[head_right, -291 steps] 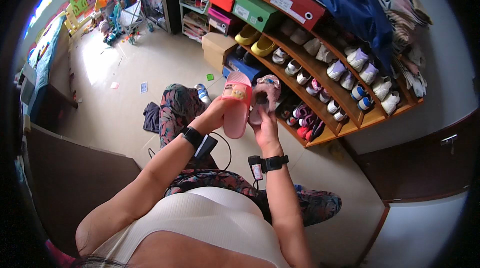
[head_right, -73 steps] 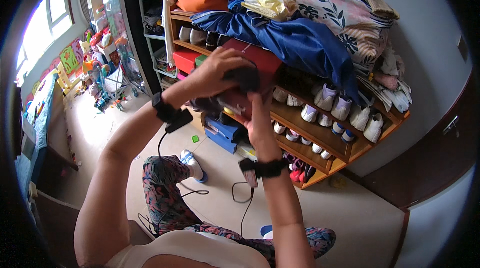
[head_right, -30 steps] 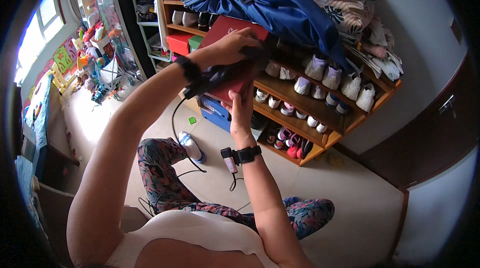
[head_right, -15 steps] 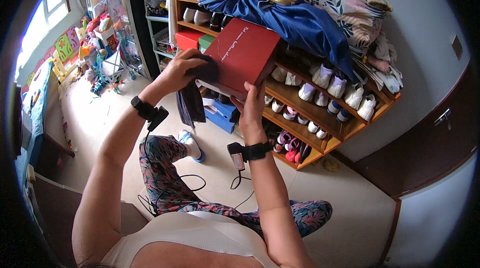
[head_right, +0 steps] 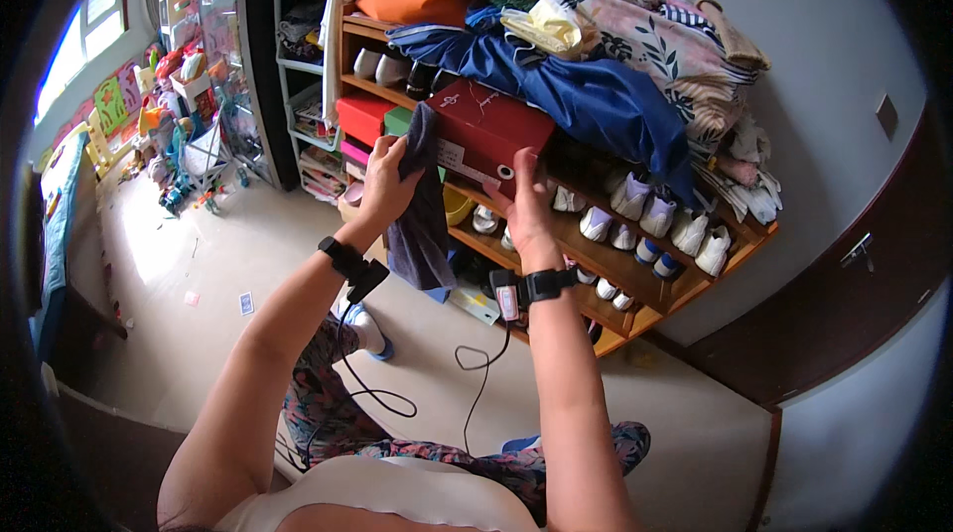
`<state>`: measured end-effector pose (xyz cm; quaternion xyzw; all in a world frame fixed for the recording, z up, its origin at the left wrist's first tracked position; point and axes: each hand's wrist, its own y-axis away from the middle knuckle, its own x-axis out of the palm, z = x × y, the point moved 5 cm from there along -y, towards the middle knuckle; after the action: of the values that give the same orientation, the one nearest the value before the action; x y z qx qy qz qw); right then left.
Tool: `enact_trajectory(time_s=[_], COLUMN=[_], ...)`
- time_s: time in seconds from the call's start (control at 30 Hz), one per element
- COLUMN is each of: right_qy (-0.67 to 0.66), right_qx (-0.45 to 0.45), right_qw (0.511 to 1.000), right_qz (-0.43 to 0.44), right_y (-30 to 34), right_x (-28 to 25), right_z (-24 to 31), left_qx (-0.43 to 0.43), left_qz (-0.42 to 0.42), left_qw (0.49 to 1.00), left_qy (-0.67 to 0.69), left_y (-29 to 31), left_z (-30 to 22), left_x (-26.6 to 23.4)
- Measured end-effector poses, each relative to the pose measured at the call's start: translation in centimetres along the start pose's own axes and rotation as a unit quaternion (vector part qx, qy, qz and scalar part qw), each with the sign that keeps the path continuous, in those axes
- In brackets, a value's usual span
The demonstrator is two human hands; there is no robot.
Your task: The person organizes shoes on a wooden rack, handling a box, moving several pairs of shoes and sandals to different shelves, and placing items from the floor onto the rack.
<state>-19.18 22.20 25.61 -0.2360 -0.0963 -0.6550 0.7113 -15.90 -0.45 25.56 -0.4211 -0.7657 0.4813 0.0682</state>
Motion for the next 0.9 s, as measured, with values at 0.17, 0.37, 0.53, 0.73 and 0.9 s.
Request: enact_trajectory(time_s=[0.17,0.37,0.53,0.73,0.9], right_qy=[0.284,0.504,0.567,0.565,0.489], right_qx=[-0.197,-0.265,-0.209,-0.251,-0.374], right_qw=[0.938,0.814,0.778,0.762,0.782], right_qz=[-0.035,-0.117,-0.171,-0.191,-0.1], right_y=[-4.8,-6.2,-6.6,-7.5,-2.7], right_x=[-3.6,-3.5,-2.1,-4.6,-1.4], right_z=[-0.5,1.1,2.1,2.3,3.8], left_qx=[-0.008,-0.032,-0.037,-0.033,-0.205], left_qz=[0.026,0.019,0.031,0.037,0.139], left_qw=[1.0,0.998,0.998,0.999,0.943], left_qy=[-0.014,-0.043,-0.043,-0.006,0.222], left_y=[-2.7,-4.0,-5.3,-5.3,0.1], left_z=[2.2,2.3,3.8,3.9,11.8], left_x=[3.6,6.0,8.3,10.3,9.5])
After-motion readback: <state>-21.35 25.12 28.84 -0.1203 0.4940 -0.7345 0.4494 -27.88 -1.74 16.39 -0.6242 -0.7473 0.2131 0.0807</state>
